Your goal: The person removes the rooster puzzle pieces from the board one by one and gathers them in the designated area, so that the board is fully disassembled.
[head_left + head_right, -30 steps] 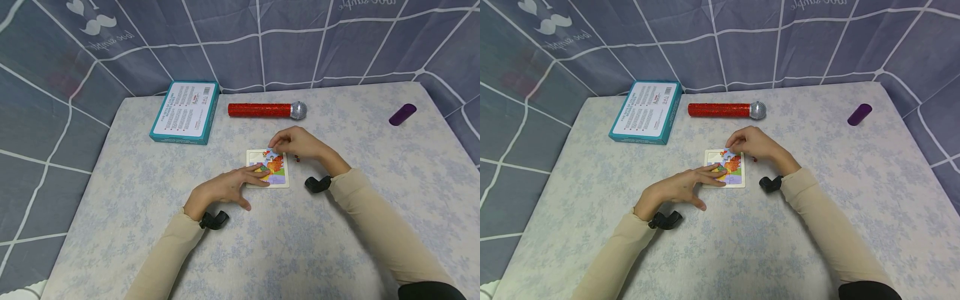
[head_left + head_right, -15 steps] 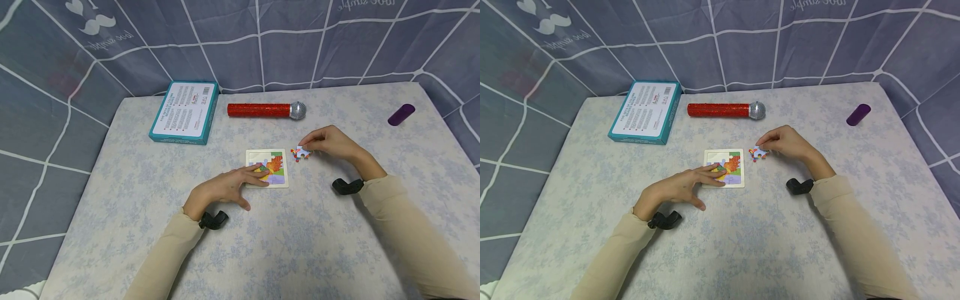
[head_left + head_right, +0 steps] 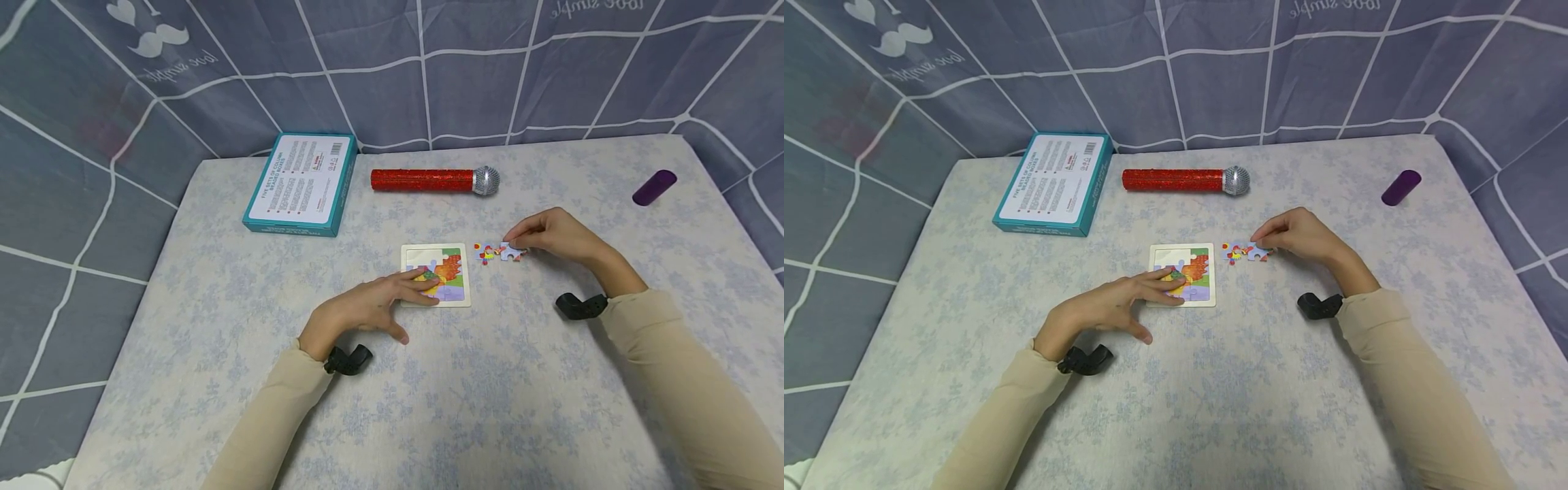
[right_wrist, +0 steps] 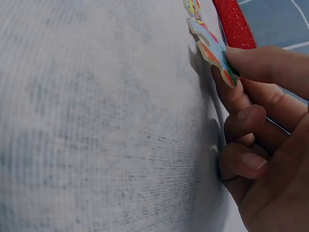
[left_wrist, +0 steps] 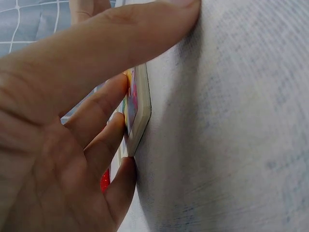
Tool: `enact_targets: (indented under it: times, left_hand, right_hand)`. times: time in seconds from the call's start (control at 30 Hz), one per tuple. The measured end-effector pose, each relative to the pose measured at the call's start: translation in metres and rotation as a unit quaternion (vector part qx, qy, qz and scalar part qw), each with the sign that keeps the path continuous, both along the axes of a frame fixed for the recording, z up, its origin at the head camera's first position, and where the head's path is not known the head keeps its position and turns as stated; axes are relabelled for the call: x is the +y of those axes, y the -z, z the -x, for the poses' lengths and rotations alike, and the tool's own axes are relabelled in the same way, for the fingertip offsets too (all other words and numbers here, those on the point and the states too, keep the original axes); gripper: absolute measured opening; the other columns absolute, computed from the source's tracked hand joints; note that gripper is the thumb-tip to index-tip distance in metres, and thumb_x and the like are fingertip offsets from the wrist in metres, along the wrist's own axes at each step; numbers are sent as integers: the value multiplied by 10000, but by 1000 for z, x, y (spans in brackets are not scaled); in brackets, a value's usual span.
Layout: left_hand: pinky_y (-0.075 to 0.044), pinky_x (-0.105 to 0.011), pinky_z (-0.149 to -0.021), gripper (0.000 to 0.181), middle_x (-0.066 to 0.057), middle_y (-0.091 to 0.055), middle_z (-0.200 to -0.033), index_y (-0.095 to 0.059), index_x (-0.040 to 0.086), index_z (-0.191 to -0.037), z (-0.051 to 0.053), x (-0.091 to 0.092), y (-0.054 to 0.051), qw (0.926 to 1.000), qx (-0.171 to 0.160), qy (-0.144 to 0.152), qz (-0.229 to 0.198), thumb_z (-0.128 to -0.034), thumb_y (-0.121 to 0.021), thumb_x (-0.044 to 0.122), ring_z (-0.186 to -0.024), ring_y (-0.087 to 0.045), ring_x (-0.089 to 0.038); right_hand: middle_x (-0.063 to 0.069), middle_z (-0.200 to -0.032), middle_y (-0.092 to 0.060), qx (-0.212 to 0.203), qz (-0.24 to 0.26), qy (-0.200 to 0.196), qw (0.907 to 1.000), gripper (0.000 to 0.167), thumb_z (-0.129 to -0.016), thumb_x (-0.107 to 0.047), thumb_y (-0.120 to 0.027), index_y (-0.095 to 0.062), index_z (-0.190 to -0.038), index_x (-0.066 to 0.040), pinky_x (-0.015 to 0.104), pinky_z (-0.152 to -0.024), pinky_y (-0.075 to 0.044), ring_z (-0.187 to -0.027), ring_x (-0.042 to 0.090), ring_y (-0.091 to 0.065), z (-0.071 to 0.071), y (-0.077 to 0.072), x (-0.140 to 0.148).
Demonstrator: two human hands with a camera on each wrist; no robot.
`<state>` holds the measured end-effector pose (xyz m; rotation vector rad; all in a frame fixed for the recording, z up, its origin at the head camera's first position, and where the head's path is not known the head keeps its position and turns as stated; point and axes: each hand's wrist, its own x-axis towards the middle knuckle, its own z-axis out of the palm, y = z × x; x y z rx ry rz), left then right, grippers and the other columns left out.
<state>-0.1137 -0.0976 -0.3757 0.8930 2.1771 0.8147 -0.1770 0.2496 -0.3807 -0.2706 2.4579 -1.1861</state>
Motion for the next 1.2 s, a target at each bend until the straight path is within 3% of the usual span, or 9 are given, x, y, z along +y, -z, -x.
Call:
enact_targets:
  times: [0.37, 1.2]
  left_hand:
    - [-315, -471, -1125, 679, 103, -311, -1574, -627, 214, -1348, -3, 1, -1, 9993, 291, 82, 206, -724, -876, 117, -1493, -106, -110]
    - [-316, -486, -1121, 674, 94, -321, -1570, -627, 207, -1348, 0, 0, -2, 9995, 230, 87, 173, -728, -871, 105, -1494, -101, -115]
  right_hand:
    - [37, -996, -706, 164, -120, 5, 9998, 181, -904, -132, -693, -757, -1054, -54, 219, -693, -423, -839, 105, -520, 1, 2, -3]
    - [37, -919, -694, 407, -481, 109, 9980, 149, -897, -109, -669, -762, -1003, -61, 237, -622, -425, -764, 135, -513, 1, 3, -8]
